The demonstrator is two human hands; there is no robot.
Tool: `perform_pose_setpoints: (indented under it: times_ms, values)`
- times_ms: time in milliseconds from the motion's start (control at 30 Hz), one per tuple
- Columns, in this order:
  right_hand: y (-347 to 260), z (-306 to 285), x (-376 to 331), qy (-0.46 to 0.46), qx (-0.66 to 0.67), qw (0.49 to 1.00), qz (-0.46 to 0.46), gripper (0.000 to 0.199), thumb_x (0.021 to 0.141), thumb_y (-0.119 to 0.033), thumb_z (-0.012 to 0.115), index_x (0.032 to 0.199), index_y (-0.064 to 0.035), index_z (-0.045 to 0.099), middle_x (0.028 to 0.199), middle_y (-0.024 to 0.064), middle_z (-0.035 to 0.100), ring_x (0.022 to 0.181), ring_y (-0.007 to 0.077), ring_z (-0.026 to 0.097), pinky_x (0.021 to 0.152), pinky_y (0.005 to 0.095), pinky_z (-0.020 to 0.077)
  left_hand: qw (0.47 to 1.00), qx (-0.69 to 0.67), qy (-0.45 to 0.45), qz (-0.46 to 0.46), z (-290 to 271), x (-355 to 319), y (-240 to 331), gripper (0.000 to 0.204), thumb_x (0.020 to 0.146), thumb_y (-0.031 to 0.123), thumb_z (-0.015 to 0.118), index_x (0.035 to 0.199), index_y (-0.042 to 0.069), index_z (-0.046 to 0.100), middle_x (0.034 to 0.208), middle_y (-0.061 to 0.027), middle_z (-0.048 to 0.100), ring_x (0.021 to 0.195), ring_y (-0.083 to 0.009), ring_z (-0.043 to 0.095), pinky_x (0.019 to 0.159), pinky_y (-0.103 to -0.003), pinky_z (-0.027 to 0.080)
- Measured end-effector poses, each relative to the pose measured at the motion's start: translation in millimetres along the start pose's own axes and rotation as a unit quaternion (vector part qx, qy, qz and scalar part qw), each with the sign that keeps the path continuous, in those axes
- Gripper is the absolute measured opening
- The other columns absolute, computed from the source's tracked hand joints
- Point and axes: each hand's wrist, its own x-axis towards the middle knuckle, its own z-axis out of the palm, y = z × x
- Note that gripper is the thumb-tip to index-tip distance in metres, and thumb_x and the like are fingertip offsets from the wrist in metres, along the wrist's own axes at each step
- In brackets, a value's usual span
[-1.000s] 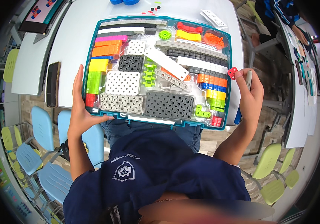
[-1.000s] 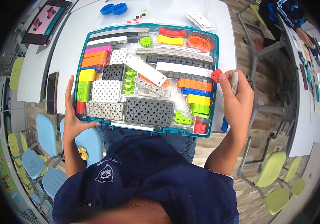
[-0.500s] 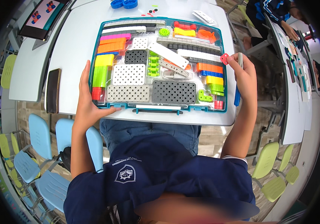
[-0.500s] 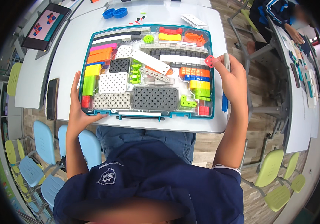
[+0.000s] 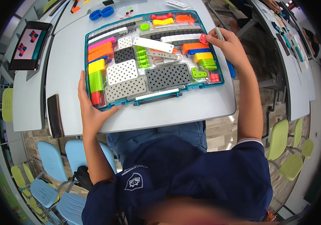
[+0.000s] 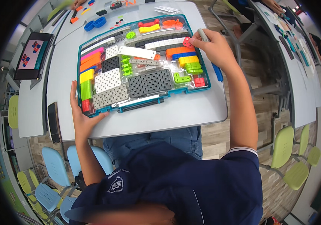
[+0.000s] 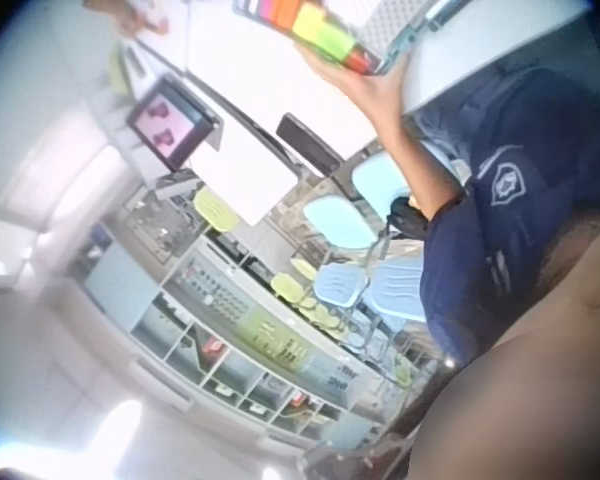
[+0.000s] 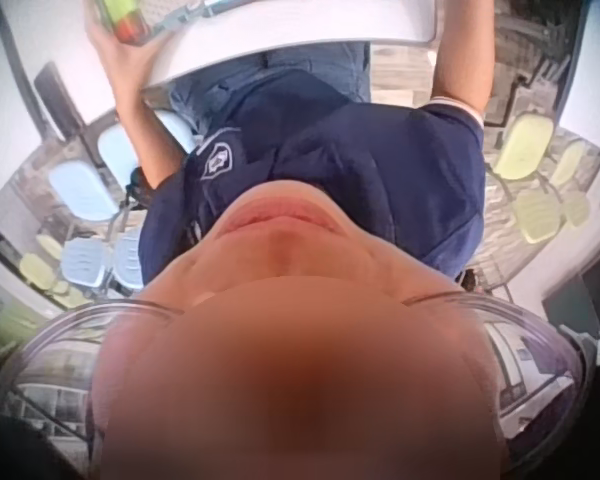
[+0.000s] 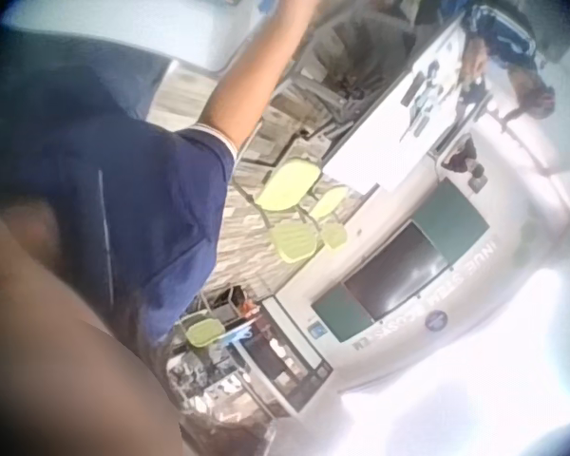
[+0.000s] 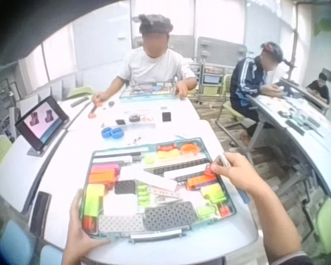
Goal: The person uses a blue plastic tool to remove and attach small colored pieces from a black baseplate. They repeatedly pick up pieces, press them onto the baseplate, and remove them, working within a compartmentalized storage case on a white table.
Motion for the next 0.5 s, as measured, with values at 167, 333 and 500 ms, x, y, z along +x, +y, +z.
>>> perform_pose_setpoints:
  times_ms: [167,333,500]
  values:
    - [0.4,-9.6,-9.1,0.001,0.029,1.000,-0.011,0.025,0.089,-0.027,0.074,0.099,-0.0048,0.072,0.084,0.0039,0.069,0.084,0.0139,0.060,0.081,0.0277,0.0464,0.999,-0.046,0.021,0.014,3.8,0.9,-3.8,0.131,0.050,0.020,0.098,0.157,0.004,0.024,0.155,-0.0186,0.033,0.141,-0.0326,0.038,0.117,-0.043,0.035]
    - [-11.6,-21.1,-53.5,0.039,-0.114,0.989,-0.082,0.021,0.089,-0.020,0.074,0.101,-0.0032,0.071,0.101,0.0062,0.073,0.092,0.0159,0.066,0.087,0.0308,0.0493,0.999,-0.016,0.031,0.021,3.6,-1.2,-4.6,0.128,0.049,0.024,0.099,0.155,0.005,0.030,0.154,-0.0175,0.037,0.141,-0.0322,0.038,0.117,-0.043,0.034]
    - [-24.8,-23.3,-89.9,0.034,-0.191,0.973,-0.128,0.016,0.087,-0.021,0.075,0.097,-0.0080,0.073,0.083,0.0078,0.061,0.068,0.0224,0.055,0.064,0.0351,0.0441,0.999,0.016,0.030,0.037,2.5,-0.9,-5.1,0.125,0.050,0.025,0.098,0.154,0.005,0.032,0.157,-0.0159,0.034,0.144,-0.0330,0.035,0.119,-0.043,0.032]
